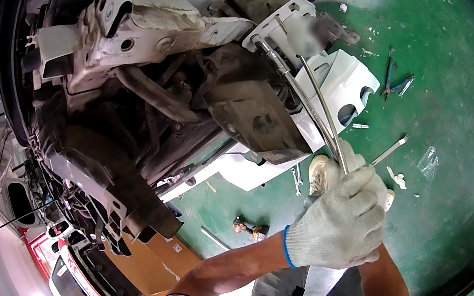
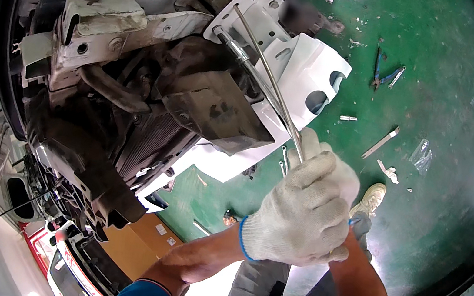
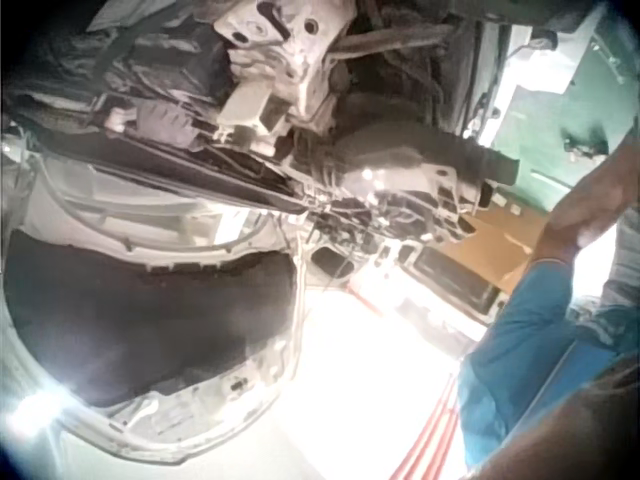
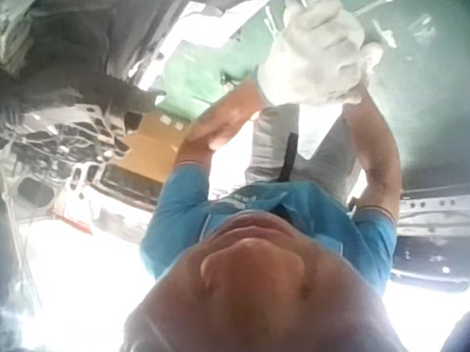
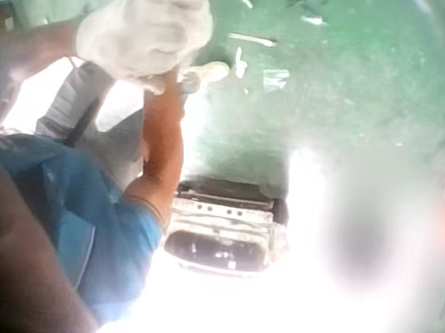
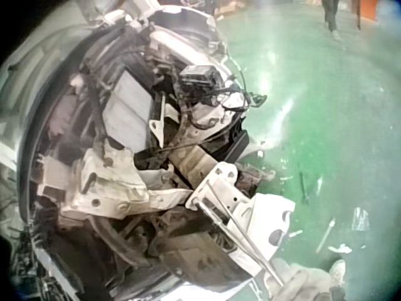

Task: The person is sitting on the floor in a workshop, working on a detached white car bumper. They use a ratchet wrench to tighten bolts on the bumper's mounting points and later switch to a cordless impact driver to continue the fastening process.

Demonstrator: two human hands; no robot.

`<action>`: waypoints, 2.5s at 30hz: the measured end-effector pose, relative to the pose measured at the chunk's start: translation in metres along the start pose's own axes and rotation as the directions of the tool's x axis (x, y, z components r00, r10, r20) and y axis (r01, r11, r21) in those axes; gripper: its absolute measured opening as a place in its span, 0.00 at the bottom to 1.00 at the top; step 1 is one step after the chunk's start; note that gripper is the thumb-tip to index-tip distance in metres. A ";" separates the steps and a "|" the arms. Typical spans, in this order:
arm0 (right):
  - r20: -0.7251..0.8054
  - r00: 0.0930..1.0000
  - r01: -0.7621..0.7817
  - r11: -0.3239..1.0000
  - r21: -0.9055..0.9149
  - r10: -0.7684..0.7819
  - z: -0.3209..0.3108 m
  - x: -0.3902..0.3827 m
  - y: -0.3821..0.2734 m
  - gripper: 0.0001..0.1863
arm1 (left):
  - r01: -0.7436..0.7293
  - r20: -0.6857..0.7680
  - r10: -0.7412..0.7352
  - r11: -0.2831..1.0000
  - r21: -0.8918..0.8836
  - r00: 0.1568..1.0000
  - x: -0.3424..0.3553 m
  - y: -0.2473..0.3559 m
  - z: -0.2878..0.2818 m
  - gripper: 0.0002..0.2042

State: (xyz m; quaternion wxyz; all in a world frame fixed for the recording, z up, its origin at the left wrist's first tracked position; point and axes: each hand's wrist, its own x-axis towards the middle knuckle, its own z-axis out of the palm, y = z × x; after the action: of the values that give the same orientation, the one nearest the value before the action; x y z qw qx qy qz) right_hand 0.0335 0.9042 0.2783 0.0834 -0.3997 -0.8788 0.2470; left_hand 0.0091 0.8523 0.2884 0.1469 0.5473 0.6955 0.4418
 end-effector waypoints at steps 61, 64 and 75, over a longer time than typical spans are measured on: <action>0.485 0.863 -0.200 0.788 0.583 -0.139 -0.042 0.009 0.140 0.19 | 0.103 -0.070 -0.086 0.943 0.316 0.994 0.014 -0.002 0.039 0.30; 0.344 0.876 0.091 0.816 0.571 -0.339 -0.044 0.017 0.141 0.21 | 0.138 -0.111 -0.112 0.955 0.263 0.987 0.010 0.009 0.029 0.32; 0.630 0.726 -0.482 0.449 0.753 -0.276 -0.004 0.032 0.208 0.36 | 0.992 -0.050 -0.996 -0.070 -0.109 -0.075 -0.363 0.123 0.145 0.21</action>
State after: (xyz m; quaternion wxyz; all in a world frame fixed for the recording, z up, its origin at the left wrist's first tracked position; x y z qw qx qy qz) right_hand 0.1509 1.0460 0.1758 -0.0642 -0.2328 -0.5510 0.7988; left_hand 0.3161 0.5960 0.2005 0.3934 -0.1644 0.8729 0.2373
